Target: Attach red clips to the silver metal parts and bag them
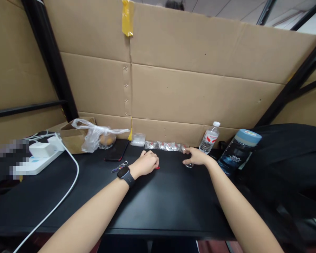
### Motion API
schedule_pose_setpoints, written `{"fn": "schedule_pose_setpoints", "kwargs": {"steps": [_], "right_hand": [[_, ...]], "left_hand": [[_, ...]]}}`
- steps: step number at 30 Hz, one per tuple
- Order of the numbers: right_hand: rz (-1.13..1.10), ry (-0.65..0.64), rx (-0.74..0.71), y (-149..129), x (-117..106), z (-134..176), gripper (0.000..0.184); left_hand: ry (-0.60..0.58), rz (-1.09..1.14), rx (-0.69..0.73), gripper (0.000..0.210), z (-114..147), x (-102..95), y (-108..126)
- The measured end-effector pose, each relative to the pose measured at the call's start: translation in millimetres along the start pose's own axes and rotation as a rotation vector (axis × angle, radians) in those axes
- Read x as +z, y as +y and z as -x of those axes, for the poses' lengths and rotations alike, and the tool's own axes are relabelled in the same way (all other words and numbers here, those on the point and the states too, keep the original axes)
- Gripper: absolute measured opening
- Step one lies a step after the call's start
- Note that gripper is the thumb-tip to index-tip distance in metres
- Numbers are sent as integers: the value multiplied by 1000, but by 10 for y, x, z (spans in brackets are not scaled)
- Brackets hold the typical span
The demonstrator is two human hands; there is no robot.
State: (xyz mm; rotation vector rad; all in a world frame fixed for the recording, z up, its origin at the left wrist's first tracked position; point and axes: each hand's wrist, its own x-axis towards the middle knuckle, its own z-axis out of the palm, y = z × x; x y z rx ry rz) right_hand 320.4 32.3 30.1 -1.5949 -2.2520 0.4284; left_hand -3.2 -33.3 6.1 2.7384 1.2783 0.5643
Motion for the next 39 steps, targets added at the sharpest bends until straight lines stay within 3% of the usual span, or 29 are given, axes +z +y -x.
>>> {"fn": "schedule_pose_setpoints", "kwargs": {"steps": [3,7,12,15,18,25,30,39], "right_hand": [[9,-96,2,64,-35,251,52],[-11,-45,-30,87,66,391,37],[-4,2,-45,35,57,394,42],[-51,120,-127,-112,11,417,41],[-246,228,-263,-383,40,467,41],[-636,215,-396,-964,391,545,50],[-752,230,-388,-1029,529,542,52],[-834,217,-359,-1046,547,538,47]], "left_hand": [[35,27,15,18,-10,23,4],[123,112,-22,16,-38,-25,60],[206,200,-92,9,-83,-72,124],[229,231,-125,8,-100,-72,149],[269,246,-168,11,-103,-77,195],[398,388,-216,16,-86,-106,314],[388,433,-178,14,-100,-83,347],[435,336,-167,16,-88,-68,453]]}}
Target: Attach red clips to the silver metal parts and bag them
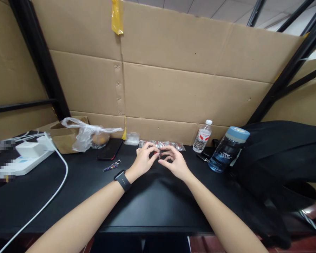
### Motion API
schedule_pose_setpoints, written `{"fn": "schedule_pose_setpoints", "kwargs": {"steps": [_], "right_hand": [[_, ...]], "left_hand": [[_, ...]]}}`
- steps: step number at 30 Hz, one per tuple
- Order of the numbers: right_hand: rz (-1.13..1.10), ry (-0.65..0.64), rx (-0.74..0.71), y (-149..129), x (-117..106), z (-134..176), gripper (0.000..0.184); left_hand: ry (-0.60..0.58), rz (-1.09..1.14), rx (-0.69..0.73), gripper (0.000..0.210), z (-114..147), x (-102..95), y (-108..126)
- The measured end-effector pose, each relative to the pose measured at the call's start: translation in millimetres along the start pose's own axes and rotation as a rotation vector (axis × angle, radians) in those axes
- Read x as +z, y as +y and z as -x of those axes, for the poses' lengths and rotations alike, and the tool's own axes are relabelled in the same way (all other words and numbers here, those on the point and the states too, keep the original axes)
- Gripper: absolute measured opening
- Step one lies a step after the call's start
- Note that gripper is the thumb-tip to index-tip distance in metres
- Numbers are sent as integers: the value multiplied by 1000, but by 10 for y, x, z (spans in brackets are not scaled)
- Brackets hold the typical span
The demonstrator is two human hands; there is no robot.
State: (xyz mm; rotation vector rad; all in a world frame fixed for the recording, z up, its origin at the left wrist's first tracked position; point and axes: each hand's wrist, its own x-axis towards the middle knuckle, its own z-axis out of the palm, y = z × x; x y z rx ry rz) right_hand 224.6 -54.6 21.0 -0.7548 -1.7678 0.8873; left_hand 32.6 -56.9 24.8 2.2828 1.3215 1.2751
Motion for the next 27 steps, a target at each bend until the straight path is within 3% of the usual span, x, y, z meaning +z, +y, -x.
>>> {"fn": "schedule_pose_setpoints", "kwargs": {"steps": [8,13,23,27], "right_hand": [[-27,19,23,62,-16,-27,40],[156,-18,-14,40,-125,-64,26],[331,-89,15,92,-153,-56,28],[373,-107,11,77,-170,-56,24]], "left_hand": [[90,-113,79,10,33,35,1],[120,-111,90,8,38,58,-9],[-6,55,33,24,32,72,-26],[-131,-35,80,27,43,79,-89]]}}
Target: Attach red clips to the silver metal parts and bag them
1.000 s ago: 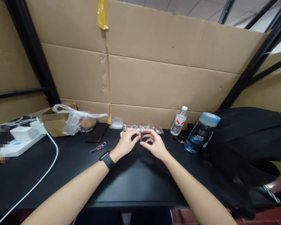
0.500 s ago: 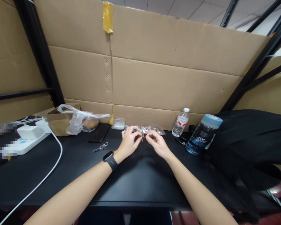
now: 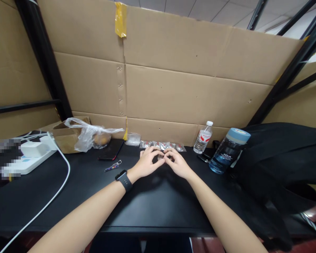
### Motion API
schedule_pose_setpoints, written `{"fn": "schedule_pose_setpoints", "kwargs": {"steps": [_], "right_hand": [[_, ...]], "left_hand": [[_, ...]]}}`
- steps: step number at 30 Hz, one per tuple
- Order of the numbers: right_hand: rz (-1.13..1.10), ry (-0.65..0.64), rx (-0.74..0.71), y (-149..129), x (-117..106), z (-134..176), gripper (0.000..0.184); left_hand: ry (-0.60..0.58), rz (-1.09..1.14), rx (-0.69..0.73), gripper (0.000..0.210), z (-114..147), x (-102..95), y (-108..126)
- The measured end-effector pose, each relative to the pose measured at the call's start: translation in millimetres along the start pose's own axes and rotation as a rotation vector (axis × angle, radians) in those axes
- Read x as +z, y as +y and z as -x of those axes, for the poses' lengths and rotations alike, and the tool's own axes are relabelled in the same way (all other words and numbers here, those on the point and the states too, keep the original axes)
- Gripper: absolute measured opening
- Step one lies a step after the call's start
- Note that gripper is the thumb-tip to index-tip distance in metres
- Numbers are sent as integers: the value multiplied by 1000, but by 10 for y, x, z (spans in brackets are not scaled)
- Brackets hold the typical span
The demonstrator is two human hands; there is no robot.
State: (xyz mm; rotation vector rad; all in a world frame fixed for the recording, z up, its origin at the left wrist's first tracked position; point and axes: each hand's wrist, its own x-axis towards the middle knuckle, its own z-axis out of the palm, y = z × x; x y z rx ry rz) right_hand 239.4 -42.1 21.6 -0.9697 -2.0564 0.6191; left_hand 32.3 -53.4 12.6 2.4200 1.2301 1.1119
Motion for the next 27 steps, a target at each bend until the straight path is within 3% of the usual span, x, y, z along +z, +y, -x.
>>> {"fn": "schedule_pose_setpoints", "kwargs": {"steps": [6,9,15,20,24,27], "right_hand": [[147,-31,-15,125,-18,5,17],[243,-52,1,212,-30,-6,16],[380,-129,37,380,-275,-7,9],[542,-173,182,595,-619,74,47],[454,-231,269,695,-736,99,43],[452,-216,273,715,-731,99,42]], "left_hand": [[-206,-135,48,34,1,-10,-150],[-222,-164,43,30,-38,-148,-277],[-420,-260,70,14,-61,-379,-496],[-424,-253,85,5,-41,-284,-445],[-414,-285,118,11,-19,-204,-364],[-340,-255,135,13,-14,-176,-347]]}}
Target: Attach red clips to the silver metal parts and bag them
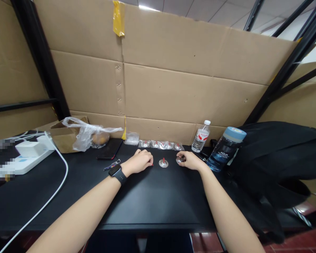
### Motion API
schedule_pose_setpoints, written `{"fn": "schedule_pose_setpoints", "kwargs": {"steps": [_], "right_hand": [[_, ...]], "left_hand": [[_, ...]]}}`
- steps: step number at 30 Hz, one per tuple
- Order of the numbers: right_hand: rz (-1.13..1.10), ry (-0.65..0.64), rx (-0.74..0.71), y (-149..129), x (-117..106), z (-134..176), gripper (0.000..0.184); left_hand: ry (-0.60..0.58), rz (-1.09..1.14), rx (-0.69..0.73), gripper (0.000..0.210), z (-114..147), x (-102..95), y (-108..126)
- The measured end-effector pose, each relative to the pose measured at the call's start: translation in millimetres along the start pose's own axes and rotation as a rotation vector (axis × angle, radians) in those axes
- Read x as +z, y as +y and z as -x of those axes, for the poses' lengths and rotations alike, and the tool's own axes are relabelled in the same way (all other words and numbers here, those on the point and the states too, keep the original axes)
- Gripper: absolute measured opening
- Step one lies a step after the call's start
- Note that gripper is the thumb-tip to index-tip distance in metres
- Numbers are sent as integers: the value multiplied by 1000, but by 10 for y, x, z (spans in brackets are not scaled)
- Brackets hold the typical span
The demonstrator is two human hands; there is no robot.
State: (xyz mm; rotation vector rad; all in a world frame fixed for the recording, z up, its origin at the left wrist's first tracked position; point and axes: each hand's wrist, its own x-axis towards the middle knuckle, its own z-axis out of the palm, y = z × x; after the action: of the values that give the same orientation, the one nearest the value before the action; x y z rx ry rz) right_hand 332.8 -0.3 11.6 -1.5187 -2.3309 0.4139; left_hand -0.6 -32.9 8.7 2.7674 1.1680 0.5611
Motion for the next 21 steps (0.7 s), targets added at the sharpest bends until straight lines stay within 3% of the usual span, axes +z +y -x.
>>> {"fn": "schedule_pose_setpoints", "kwargs": {"steps": [5,11,16,21], "right_hand": [[3,28,-36,-6,5,17,36],[-72,148,-101,-150,-34,19,30],[-412,305,-235,-633,168,-4,38],[-613,354,-347,-1129,399,55,34]], "left_hand": [[183,70,-49,12,-24,-27,-8],[282,150,-126,14,-68,-69,30],[325,326,-259,24,-95,-80,120],[367,509,-156,24,-141,-5,146]]}}
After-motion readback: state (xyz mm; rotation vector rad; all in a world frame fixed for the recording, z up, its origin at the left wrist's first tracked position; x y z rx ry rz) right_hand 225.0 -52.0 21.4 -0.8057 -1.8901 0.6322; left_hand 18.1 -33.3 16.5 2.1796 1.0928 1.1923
